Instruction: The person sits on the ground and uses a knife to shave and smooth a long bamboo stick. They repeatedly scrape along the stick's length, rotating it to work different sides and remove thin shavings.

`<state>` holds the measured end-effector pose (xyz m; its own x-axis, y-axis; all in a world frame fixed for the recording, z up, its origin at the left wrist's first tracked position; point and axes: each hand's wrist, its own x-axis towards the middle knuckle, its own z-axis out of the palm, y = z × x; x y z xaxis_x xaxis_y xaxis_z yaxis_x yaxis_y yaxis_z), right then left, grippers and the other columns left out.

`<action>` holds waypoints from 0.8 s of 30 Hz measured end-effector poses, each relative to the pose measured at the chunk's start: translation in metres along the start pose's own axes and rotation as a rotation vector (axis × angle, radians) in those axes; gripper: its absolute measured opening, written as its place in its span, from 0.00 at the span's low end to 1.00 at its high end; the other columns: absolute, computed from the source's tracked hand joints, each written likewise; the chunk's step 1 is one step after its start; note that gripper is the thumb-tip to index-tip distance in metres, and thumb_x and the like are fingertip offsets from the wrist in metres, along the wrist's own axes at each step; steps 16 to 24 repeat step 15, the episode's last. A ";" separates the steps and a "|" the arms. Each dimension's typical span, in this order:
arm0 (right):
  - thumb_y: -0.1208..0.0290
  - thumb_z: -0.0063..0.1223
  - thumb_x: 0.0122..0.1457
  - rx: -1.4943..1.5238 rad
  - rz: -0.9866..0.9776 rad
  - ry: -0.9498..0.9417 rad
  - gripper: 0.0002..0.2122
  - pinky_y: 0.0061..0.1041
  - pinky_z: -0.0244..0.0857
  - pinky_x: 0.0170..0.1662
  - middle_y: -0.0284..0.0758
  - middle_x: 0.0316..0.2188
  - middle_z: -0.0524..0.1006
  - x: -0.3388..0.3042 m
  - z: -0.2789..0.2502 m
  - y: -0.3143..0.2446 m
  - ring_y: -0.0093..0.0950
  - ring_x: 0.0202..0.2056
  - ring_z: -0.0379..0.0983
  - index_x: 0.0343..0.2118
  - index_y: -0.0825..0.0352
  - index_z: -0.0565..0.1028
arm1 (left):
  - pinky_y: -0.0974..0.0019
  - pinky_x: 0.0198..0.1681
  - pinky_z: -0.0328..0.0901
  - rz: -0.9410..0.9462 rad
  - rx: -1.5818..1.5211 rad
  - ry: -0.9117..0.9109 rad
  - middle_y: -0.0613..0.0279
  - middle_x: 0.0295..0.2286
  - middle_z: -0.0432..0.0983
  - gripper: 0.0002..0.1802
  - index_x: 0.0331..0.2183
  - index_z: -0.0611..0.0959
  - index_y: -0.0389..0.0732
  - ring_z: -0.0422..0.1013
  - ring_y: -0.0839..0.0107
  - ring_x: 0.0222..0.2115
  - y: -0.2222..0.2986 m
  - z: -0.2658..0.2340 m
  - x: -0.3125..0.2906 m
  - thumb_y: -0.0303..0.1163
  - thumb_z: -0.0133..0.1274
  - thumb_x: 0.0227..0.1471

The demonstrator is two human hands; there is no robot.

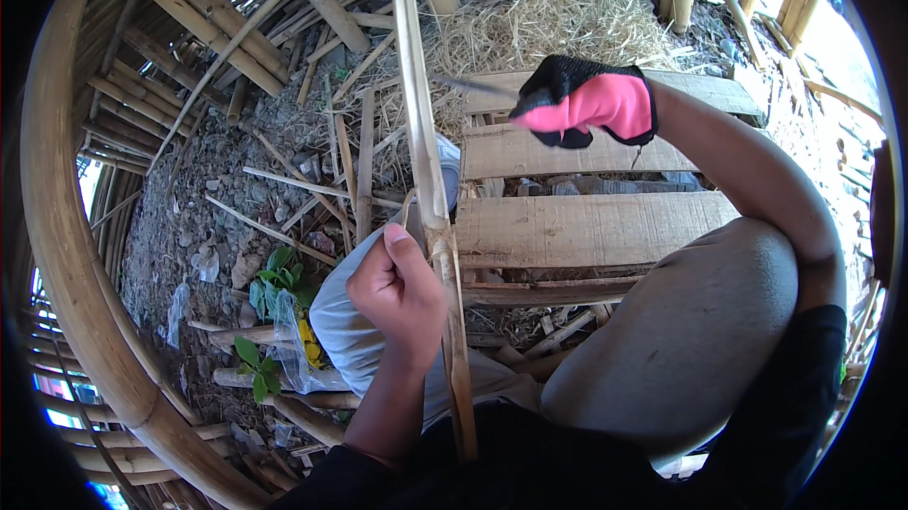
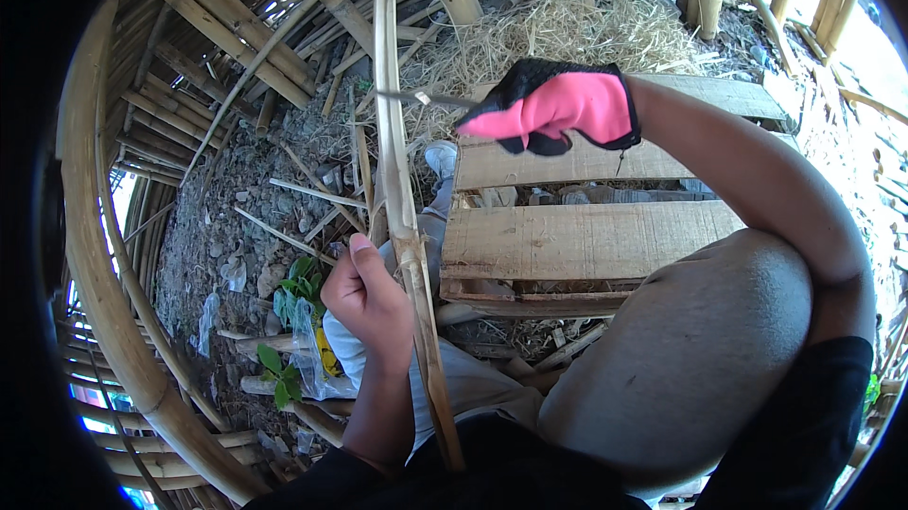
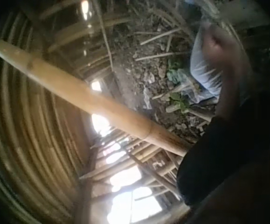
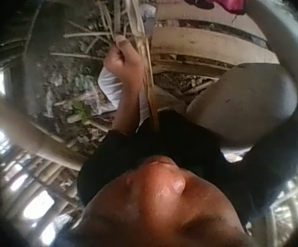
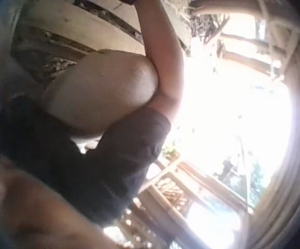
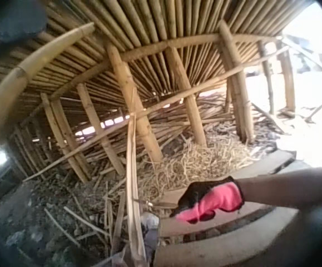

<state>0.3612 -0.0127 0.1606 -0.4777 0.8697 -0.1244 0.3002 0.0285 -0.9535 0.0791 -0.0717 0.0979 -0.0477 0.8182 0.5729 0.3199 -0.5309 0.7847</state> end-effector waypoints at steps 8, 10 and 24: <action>0.51 0.62 0.57 -0.290 -0.218 0.529 0.27 0.19 0.69 0.36 0.34 0.32 0.77 0.022 0.020 -0.007 0.19 0.31 0.72 0.55 0.63 0.74 | 0.71 0.19 0.42 0.005 0.027 -0.058 0.76 0.13 0.55 0.24 0.15 0.65 0.36 0.49 0.87 0.17 0.002 0.007 -0.008 0.29 0.46 0.65; 0.49 0.67 0.53 -0.494 -0.091 0.564 0.34 0.26 0.73 0.46 0.40 0.44 0.79 0.015 0.042 -0.042 0.27 0.41 0.78 0.59 0.61 0.71 | 0.70 0.18 0.43 0.027 0.027 -0.099 0.73 0.12 0.55 0.23 0.15 0.66 0.36 0.49 0.85 0.16 0.007 0.012 -0.011 0.28 0.46 0.64; 0.35 0.57 0.52 -0.862 -0.229 0.310 0.37 0.30 0.72 0.52 0.38 0.57 0.73 0.024 0.036 -0.016 0.34 0.48 0.78 0.60 0.54 0.71 | 0.68 0.16 0.46 0.081 0.024 -0.193 0.68 0.10 0.55 0.23 0.15 0.68 0.36 0.50 0.82 0.13 0.017 0.015 -0.012 0.29 0.50 0.62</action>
